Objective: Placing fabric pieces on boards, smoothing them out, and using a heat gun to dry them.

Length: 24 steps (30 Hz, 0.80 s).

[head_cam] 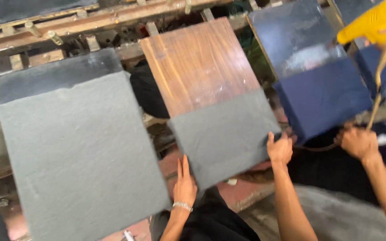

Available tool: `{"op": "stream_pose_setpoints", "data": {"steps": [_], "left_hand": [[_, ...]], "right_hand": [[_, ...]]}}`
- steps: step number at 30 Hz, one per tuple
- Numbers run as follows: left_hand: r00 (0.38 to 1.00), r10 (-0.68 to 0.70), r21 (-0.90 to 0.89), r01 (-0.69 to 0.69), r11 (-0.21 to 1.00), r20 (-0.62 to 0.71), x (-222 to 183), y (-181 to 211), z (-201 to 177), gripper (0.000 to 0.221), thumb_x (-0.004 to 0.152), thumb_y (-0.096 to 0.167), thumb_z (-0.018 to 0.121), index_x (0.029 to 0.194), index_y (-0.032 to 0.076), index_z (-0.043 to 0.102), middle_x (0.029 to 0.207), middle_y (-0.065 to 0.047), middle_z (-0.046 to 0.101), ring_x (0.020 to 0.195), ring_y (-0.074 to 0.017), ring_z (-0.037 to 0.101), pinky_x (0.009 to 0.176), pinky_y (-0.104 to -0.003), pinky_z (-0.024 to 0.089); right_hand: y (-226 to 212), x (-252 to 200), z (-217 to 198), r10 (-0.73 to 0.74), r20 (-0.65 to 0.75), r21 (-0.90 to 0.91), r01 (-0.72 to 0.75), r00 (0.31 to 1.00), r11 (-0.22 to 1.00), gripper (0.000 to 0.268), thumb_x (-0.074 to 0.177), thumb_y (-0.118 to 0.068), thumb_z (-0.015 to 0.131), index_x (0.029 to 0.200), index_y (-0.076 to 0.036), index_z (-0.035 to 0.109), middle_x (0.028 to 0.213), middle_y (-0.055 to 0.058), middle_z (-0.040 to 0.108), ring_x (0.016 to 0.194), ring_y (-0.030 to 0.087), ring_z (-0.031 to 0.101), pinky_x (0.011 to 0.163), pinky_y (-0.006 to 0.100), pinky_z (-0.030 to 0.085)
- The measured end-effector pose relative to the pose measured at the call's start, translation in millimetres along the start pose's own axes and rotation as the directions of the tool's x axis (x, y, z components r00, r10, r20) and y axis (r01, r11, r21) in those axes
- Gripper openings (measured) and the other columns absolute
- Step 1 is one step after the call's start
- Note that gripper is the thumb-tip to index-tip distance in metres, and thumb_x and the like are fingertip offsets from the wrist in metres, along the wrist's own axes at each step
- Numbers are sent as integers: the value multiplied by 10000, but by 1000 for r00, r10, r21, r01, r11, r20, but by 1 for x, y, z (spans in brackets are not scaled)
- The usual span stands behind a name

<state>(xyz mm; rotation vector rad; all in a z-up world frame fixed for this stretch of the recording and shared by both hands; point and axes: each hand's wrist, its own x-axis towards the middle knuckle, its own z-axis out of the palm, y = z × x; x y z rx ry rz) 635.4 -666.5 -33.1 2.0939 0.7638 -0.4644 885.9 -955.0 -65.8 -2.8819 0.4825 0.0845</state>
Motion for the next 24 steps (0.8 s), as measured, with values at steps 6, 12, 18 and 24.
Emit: {"op": "stream_pose_setpoints", "data": {"steps": [6, 12, 18, 24], "left_hand": [[893, 29, -2, -33, 999, -449, 33, -48, 58, 417, 971, 223, 557, 1377, 245, 649, 1008, -66, 774, 817, -289, 740, 650, -470, 571], [740, 142, -63, -241, 968, -658, 35, 19, -50, 262, 1023, 227, 559, 1183, 135, 745, 1266, -21, 713, 1192, -219, 649, 1026, -373, 462], [700, -82, -412, -317, 855, -710, 144, 76, -139, 241, 1061, 245, 616, 1221, 113, 739, 1161, -97, 764, 1140, -309, 697, 994, -447, 552], [635, -173, -450, -304, 840, -753, 261, 66, -159, 197, 1030, 229, 648, 1192, 155, 733, 1085, -93, 776, 1080, -305, 720, 957, -459, 559]], "right_hand": [[-7, 23, -14, 24, 61, 97, -30, 998, 995, 306, 1000, -418, 635, 1152, -166, 721, 1018, 181, 773, 1013, 495, 687, 868, 583, 518], [-63, 86, -33, -42, 110, 833, -69, 993, 549, 270, 1030, -132, 720, 1067, -128, 453, 879, 98, 588, 572, 215, 670, 443, 324, 554], [-184, 186, -20, -55, 152, 926, -123, 987, 356, 358, 974, -177, 733, 1307, -154, 604, 851, 31, 552, 614, 136, 703, 688, 339, 776], [-278, 225, -9, -163, 190, 928, -123, 968, 351, 245, 917, -154, 734, 1159, -116, 746, 886, 33, 647, 687, 107, 736, 772, 327, 786]]}}
